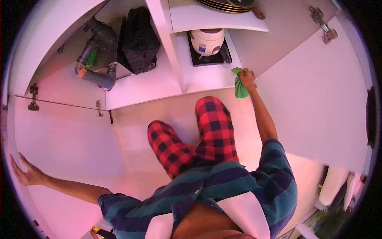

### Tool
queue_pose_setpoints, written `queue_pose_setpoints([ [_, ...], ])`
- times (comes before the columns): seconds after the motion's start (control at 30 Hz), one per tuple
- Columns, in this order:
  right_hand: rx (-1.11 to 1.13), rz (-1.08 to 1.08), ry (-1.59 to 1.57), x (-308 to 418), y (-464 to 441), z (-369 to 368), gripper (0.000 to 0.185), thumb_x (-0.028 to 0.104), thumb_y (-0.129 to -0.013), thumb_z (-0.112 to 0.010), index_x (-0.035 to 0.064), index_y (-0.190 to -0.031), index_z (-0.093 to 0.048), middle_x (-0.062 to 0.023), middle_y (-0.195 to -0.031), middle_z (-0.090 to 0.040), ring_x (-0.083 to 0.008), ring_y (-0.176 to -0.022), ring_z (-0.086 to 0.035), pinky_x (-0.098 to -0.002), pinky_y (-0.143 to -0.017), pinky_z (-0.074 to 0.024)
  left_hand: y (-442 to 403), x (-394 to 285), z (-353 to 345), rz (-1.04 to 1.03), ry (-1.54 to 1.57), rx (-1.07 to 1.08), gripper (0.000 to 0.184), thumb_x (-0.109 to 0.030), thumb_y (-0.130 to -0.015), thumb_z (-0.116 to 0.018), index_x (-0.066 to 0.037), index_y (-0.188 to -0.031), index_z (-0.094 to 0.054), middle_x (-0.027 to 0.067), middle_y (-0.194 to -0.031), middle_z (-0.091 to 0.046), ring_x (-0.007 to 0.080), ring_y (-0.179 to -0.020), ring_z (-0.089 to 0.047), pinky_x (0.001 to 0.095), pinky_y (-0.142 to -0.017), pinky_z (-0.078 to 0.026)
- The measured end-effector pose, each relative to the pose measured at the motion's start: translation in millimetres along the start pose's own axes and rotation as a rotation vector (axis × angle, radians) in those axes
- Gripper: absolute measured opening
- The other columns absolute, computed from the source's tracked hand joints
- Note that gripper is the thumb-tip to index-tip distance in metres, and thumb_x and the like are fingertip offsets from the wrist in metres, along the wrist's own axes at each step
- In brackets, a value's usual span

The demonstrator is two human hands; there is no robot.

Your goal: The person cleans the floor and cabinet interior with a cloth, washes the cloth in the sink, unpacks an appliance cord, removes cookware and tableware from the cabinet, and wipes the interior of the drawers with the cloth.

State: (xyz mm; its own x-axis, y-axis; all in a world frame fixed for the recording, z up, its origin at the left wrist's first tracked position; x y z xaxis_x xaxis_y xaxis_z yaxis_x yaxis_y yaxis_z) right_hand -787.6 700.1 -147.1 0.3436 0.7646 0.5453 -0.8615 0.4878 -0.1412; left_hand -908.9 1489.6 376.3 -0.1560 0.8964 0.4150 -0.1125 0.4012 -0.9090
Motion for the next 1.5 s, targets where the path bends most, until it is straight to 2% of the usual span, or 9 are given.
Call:
queue_pose_setpoints([
  [0.1,0.095,0.131,0.404,-4.1,-43.3,-54.5,0.03,0.03,-0.076,-0.053,0.01,-0.099,-0.056,-0.0174,-0.103,-0.054,-0.0352,-0.091,-0.054,-0.0446,-0.073,-0.0446,9.3,-88.0,-17.8,0.172,0.341,-0.021,0.02,-0.007,-0.079,-0.061,0.006,-0.094,-0.06,0.0119,-0.089,-0.064,0.0189,-0.077,-0.061,0.0266,-0.067,-0.049],
  [0.2,-0.132,0.096,0.145,52.2,-66.7,-41.4,0.034,0.033,-0.074,-0.058,0.0063,-0.094,-0.058,-0.0166,-0.098,-0.056,-0.0353,-0.09,-0.055,-0.0434,-0.076,-0.0442,15.6,-199.5,-45.6,0.19,0.792,-0.195,0.015,-0.007,-0.084,-0.052,0.005,-0.079,-0.057,0.0198,-0.079,-0.062,0.0258,-0.072,-0.06,0.0332,-0.066,-0.049],
  [0.33,0.02,-0.17,0.215,53.5,-84.5,-73.4,0.038,0.035,-0.073,-0.061,0.0025,-0.093,-0.06,-0.0183,-0.096,-0.058,-0.0337,-0.092,-0.055,-0.0418,-0.074,-0.0447,29.5,-420.9,-35.8,-0.281,0.974,0.325,0.019,-0.012,-0.063,-0.063,-0.008,-0.082,-0.062,0.009,-0.074,-0.06,0.0232,-0.07,-0.057,0.0343,-0.064,-0.046],
  [0.57,-0.012,-0.111,-1.059,28.4,-3.2,-41.3,0.04,0.018,-0.078,-0.061,-0.0034,-0.111,-0.053,-0.0043,-0.091,-0.059,-0.0102,-0.084,-0.053,-0.0226,-0.074,-0.042,117.7,-563.4,-40.8,0.095,1.699,0.897,0.026,-0.009,-0.072,-0.065,-0.008,-0.098,-0.063,0.0069,-0.08,-0.062,0.0181,-0.072,-0.059,0.0279,-0.064,-0.046],
  [0.67,0.253,-0.231,-1.231,62.3,71.3,-8.9,0.046,0.014,-0.079,-0.061,-0.0055,-0.118,-0.046,-0.004,-0.098,-0.058,-0.0107,-0.088,-0.052,-0.0226,-0.078,-0.0412,146.7,-590.0,-48.4,0.435,1.855,1.218,0.038,-0.011,-0.075,-0.064,-0.007,-0.111,-0.055,0.0076,-0.099,-0.06,0.0166,-0.074,-0.058,0.0282,-0.066,-0.047],
  [0.83,0.471,0.107,-1.106,150.1,135.1,62.7,0.048,0.008,-0.079,-0.061,-0.0013,-0.123,-0.043,-0.0058,-0.1,-0.058,-0.0098,-0.091,-0.051,-0.0228,-0.081,-0.041,108.5,-608.9,-39.8,0.834,2.237,1.057,0.066,-0.008,-0.073,-0.067,-0.011,-0.128,-0.032,0.0101,-0.114,-0.046,0.0133,-0.074,-0.057,0.0243,-0.06,-0.049],
  [1.1,0.216,0.21,-0.979,192.3,143.9,100.9,0.013,0.01,-0.079,-0.062,-0.0006,-0.087,-0.064,-0.0018,-0.077,-0.06,-0.0071,-0.067,-0.053,-0.0207,-0.061,-0.045,126.0,-581.5,2.9,1.272,2.299,1.029,0.071,-0.006,-0.069,-0.07,-0.007,-0.126,-0.029,0.0134,-0.115,-0.04,0.0136,-0.076,-0.057,0.0226,-0.06,-0.05],
  [1.33,0.352,0.26,-1.062,219.9,159.5,88.0,0.008,0.008,-0.08,-0.061,0.0011,-0.082,-0.058,-0.0062,-0.096,-0.057,-0.0083,-0.078,-0.053,-0.0209,-0.063,-0.0457,177.9,-561.4,10.1,1.587,2.179,1.204,0.02,-0.012,-0.08,-0.061,-0.001,-0.096,-0.057,0.0036,-0.082,-0.059,0.0106,-0.077,-0.057,0.0238,-0.071,-0.047],
  [1.5,0.642,0.321,-1.268,257.8,163.5,63.3,0.017,0.005,-0.078,-0.061,0.0024,-0.093,-0.053,-0.0084,-0.109,-0.051,-0.0102,-0.085,-0.052,-0.0241,-0.066,-0.0486,183.9,-521.6,-0.7,1.883,2.248,0.724,0.011,-0.01,-0.082,-0.058,-0.002,-0.089,-0.056,0.0036,-0.081,-0.058,0.0104,-0.074,-0.056,0.0233,-0.068,-0.046],
])
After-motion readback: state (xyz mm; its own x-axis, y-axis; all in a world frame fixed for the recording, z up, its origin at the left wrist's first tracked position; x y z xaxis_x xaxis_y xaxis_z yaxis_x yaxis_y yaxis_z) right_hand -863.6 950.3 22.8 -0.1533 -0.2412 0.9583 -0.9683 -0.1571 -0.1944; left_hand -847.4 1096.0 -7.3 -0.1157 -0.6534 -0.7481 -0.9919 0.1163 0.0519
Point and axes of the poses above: each hand's wrist, its own y-axis away from the middle knuckle, its own z-axis out of the back of the hand, x = y × z, the point moved 7 cm from there along -y, towards the middle knuckle
